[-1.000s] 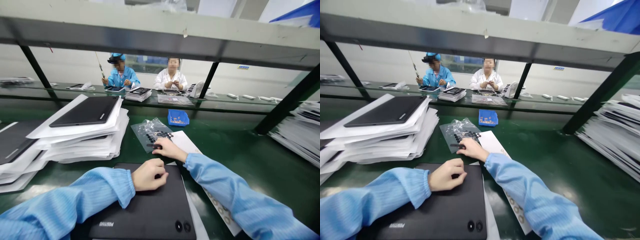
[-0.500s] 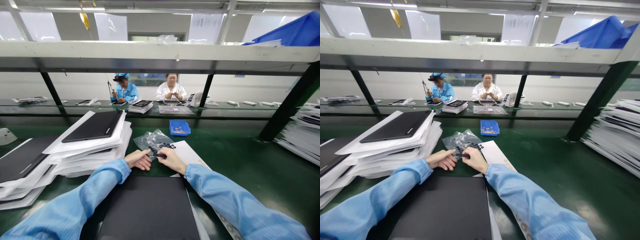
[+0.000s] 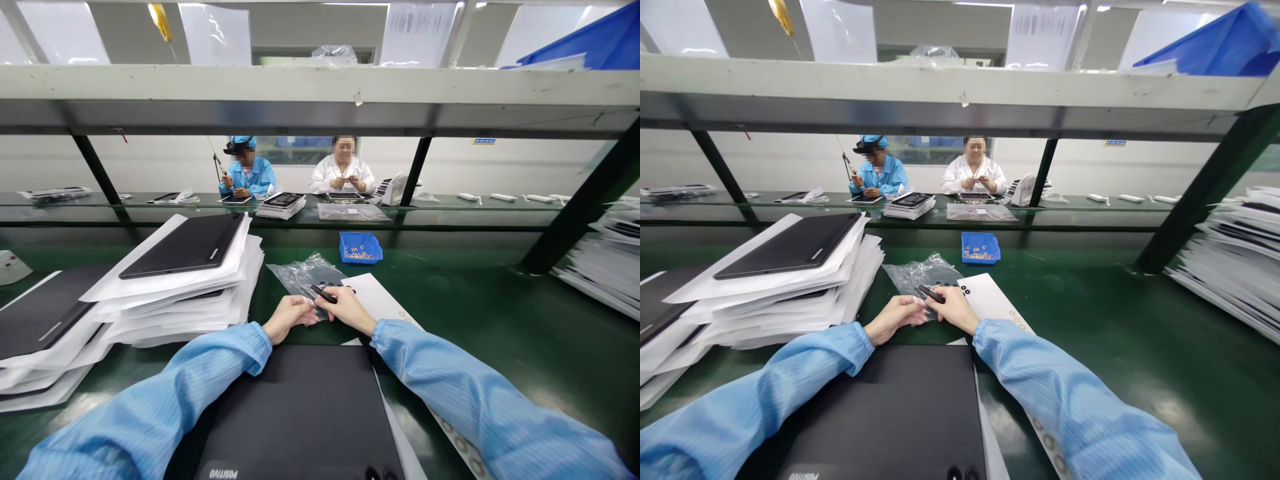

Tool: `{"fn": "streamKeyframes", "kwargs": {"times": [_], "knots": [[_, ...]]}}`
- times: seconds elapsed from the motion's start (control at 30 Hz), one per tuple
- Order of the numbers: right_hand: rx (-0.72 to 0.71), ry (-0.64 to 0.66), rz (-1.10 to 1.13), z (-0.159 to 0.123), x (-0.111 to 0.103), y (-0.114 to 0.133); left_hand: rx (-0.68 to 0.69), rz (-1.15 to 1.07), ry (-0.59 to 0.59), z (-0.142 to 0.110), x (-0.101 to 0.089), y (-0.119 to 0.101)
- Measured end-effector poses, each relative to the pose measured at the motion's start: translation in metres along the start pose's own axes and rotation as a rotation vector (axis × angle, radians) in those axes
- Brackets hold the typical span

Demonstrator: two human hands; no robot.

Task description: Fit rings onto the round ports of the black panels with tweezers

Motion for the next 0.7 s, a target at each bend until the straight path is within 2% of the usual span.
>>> {"fn": "streamKeyframes", "kwargs": {"times": [0.47, 0.7], "knots": [[0.021, 0.002, -0.002, -0.0017, 0.0084, 0.0035, 0.062, 0.106, 0.004, 0.0083, 0.0039, 0.0089], [0.11, 0.013, 0.059, -0.0002, 0.0066, -0.0021, 0.034, 0.323, 0.034, 0.0001, 0.0041, 0.0004]]}}
Point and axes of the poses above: each hand's wrist, its own z-axis towards the middle knuckle, its own x-axis out of the palm, y = z × x, the point moved 4 cm from there along z, towards the middle knuckle, and after that the axes turned 14 degrees about -y, right-handed, at the moved point
